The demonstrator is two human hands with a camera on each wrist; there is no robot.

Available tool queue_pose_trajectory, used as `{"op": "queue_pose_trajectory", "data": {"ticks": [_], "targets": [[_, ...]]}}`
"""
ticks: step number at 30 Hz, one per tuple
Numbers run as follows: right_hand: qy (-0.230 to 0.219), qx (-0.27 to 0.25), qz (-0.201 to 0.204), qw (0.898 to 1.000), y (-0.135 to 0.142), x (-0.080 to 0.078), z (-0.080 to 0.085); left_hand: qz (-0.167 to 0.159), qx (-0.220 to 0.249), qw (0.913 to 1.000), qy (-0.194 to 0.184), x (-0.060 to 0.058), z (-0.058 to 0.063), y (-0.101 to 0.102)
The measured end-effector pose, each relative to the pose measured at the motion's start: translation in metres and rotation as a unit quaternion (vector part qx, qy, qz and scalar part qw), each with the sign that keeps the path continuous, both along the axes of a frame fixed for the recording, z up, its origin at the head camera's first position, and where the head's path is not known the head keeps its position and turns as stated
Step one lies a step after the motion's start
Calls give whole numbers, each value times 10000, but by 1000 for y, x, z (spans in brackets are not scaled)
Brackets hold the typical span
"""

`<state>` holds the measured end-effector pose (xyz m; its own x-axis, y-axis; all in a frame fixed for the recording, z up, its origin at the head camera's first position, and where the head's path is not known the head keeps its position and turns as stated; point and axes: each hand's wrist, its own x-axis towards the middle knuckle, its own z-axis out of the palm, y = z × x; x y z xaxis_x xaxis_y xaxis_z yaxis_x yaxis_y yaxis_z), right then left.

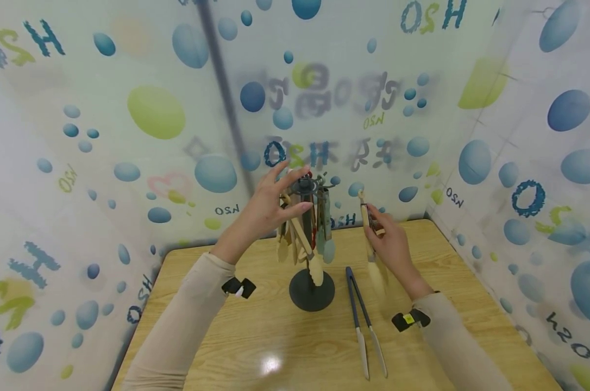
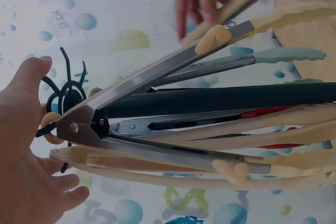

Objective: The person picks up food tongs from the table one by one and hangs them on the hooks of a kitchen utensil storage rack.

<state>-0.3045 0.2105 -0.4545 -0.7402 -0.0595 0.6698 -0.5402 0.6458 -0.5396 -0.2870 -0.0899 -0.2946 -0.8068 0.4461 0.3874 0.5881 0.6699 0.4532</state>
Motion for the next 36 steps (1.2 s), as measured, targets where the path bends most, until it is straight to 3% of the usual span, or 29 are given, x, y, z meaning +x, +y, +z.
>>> {"op": "queue_pose_trajectory", "data": {"ticks": [7, 12, 23, 36], "targets": [[558, -197, 701, 9958, -20, 13, 39, -396, -2, 9986, 344, -2, -2, -1], [820, -135, 1058, 9909, -30, 22, 54, -457, 38, 9989, 138, 0, 0, 0], [1100, -160, 1267, 9857, -37, 27, 61, -337, -131, 9990, 268, 2, 1, 0], [1034, -123, 1371, 9851, -44, 29, 60, -220, -200, 9992, 267, 3, 2, 0]]}}
